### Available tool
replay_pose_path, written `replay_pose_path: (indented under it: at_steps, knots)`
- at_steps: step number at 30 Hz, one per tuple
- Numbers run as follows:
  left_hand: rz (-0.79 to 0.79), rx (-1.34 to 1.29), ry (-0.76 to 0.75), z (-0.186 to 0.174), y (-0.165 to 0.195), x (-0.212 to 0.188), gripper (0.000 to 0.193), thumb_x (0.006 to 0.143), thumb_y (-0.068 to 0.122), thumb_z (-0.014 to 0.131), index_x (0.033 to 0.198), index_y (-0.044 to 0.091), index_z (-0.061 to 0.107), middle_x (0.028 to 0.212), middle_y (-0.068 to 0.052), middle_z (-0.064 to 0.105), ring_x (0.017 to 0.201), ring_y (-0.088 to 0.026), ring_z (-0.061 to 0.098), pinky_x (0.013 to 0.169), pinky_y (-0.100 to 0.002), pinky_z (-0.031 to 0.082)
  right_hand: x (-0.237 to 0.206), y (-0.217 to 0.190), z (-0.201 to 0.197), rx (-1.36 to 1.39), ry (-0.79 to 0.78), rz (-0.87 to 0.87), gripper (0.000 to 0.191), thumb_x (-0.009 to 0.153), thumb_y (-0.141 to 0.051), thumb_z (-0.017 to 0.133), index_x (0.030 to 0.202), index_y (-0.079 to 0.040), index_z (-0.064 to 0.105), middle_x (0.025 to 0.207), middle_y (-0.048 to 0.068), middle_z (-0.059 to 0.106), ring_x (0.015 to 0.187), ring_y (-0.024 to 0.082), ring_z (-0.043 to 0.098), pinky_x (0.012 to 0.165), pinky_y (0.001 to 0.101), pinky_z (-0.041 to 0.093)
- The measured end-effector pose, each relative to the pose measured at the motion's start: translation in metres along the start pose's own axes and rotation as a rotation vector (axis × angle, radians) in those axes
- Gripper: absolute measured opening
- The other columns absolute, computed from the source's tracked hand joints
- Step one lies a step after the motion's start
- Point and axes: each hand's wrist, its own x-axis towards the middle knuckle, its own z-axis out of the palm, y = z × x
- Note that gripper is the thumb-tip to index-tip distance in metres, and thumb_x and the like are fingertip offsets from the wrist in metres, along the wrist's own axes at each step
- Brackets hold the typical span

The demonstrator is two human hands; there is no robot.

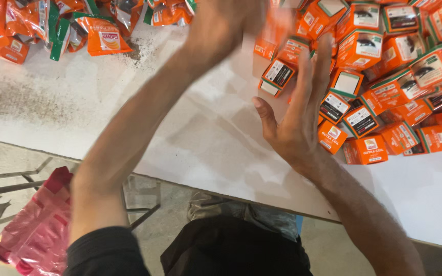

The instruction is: The person picks a small orange product box, opens it, places a plastic-wrapped item inside, folds the box flaps closed, and sets the finished box onto a pile on the table. They repeat this packing cycle continuously, taking wrapped items and empty cartons from piles around the work area.

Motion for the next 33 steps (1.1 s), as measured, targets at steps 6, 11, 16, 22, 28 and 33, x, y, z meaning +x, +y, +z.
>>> replay_pose_path:
  at_steps: [6, 11, 16, 22, 28, 33]
  knots:
    - [0.502, 0.493, -0.106, -0.054, 0.04, -0.115, 0.016, 0.097, 0.006, 0.075, 0.105, -0.001, 0.063, 0.114, -0.013, 0.063, 0.111, -0.034, 0.063, 0.098, -0.05, 0.055, -0.015, -0.012, 0.024, 0.387, -0.581, 0.462, 0.068, 0.094, -0.03, 0.073, 0.148, -0.004, 0.042, 0.128, 0.022, 0.064, 0.123, 0.038, 0.062, 0.108, 0.0487, 0.048]
    - [-0.143, 1.121, -0.137, -0.142, 0.006, -0.119, 0.051, 0.083, 0.01, 0.075, 0.132, -0.002, 0.066, 0.128, -0.028, 0.06, 0.11, -0.044, 0.056, 0.08, -0.055, 0.053, -0.034, -0.011, 0.06, 0.309, -0.398, 0.205, 0.062, 0.101, -0.026, 0.069, 0.145, 0.004, 0.036, 0.128, 0.026, 0.061, 0.127, 0.045, 0.056, 0.123, 0.0591, 0.025]
    - [-0.394, 1.022, -0.332, -0.148, -0.027, -0.147, 0.048, 0.087, 0.026, 0.082, 0.125, 0.003, 0.066, 0.115, -0.034, 0.059, 0.11, -0.048, 0.057, 0.081, -0.056, 0.054, -0.042, 0.0, 0.062, 0.329, -0.453, 0.155, 0.063, 0.1, -0.023, 0.069, 0.146, 0.006, 0.036, 0.131, 0.026, 0.059, 0.127, 0.045, 0.053, 0.122, 0.0587, 0.026]
    - [-0.46, 0.659, -0.373, -0.105, 0.032, -0.15, 0.041, 0.082, 0.007, 0.082, 0.12, 0.009, 0.067, 0.116, -0.021, 0.065, 0.096, -0.035, 0.069, 0.083, -0.048, 0.056, -0.029, 0.006, 0.04, 0.4, -0.417, 0.203, 0.055, 0.082, -0.014, 0.082, 0.127, 0.003, 0.056, 0.12, 0.019, 0.062, 0.115, 0.039, 0.059, 0.097, 0.046, 0.048]
    - [0.05, 0.303, 0.177, -0.029, 0.095, -0.142, 0.059, 0.081, -0.006, 0.084, 0.131, -0.001, 0.052, 0.131, -0.022, 0.058, 0.116, -0.04, 0.066, 0.096, -0.044, 0.059, -0.024, 0.011, 0.035, 0.394, -0.432, 0.287, 0.049, 0.073, -0.019, 0.092, 0.109, 0.0, 0.065, 0.105, 0.014, 0.065, 0.099, 0.034, 0.064, 0.086, 0.0445, 0.05]
    - [0.216, 0.422, 0.029, 0.0, 0.087, -0.139, 0.066, 0.07, -0.011, 0.08, 0.132, 0.001, 0.062, 0.124, -0.015, 0.063, 0.115, -0.037, 0.064, 0.099, -0.045, 0.058, -0.028, 0.013, 0.04, 0.427, -0.358, 0.242, 0.041, 0.075, -0.004, 0.082, 0.11, 0.001, 0.063, 0.104, 0.015, 0.063, 0.101, 0.035, 0.063, 0.088, 0.0446, 0.051]
